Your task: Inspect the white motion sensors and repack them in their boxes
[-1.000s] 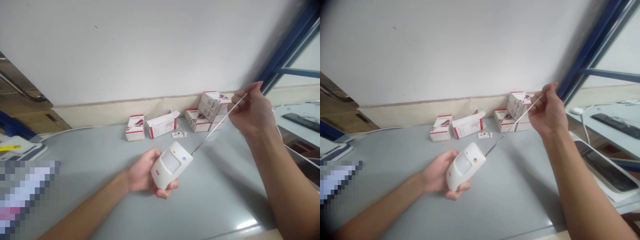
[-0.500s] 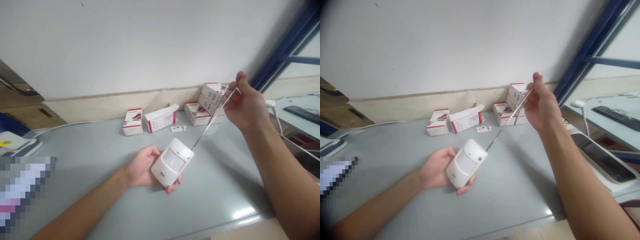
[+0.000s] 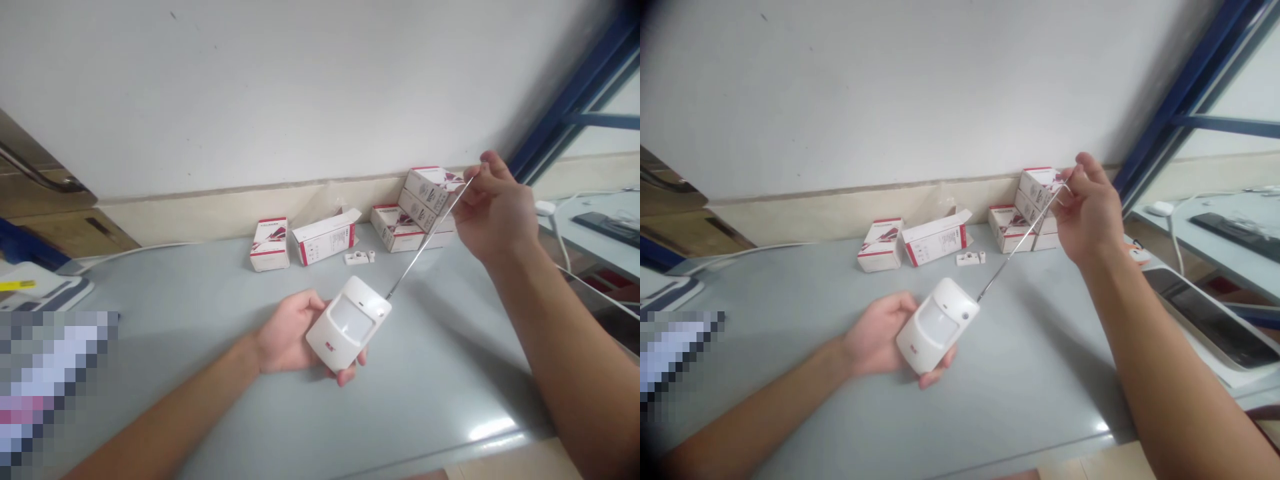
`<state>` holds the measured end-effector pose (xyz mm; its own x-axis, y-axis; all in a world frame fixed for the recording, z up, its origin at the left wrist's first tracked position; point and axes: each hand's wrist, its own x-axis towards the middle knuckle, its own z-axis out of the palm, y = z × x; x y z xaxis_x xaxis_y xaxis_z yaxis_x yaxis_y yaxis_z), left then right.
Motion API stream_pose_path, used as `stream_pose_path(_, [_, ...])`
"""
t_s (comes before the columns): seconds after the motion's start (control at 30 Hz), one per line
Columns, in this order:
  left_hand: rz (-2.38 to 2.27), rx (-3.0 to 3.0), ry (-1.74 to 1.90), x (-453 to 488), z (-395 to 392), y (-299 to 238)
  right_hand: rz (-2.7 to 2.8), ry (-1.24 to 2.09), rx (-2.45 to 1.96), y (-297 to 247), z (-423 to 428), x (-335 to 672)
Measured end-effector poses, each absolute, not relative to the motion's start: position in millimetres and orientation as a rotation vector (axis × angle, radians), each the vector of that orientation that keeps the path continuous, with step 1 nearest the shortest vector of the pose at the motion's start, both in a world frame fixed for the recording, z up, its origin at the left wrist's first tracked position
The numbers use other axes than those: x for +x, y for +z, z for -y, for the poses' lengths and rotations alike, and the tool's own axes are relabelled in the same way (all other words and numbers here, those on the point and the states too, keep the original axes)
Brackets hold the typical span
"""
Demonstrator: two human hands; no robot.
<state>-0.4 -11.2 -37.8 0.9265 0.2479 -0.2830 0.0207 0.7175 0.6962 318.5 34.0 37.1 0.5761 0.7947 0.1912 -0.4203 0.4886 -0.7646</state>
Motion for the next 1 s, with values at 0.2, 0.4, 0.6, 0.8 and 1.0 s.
stream_pose_path(0.2, [-0.366,0.778,0.158,-1.0,11.3,-38.5,0.572,0.824,-0.708,29.3,-38.4,320.2])
stream_pose_path(0.4, [-0.404,0.779,0.24,-0.2,12.9,-43.0,0.661,0.856,-0.72,21.2,-40.3,310.0])
stream_pose_path(0.6, [-0.451,0.684,0.378,2.8,16.0,-39.9,0.868,0.87,-0.818,11.7,-32.5,283.5])
stream_pose_path(0.8, [-0.442,0.681,0.48,3.1,16.8,-39.4,1.042,0.864,-0.891,-4.6,-30.7,262.9])
stream_pose_path(1.0, [-0.52,0.654,0.603,7.2,21.2,-37.0,1.131,0.875,-0.973,-13.3,-26.8,249.7])
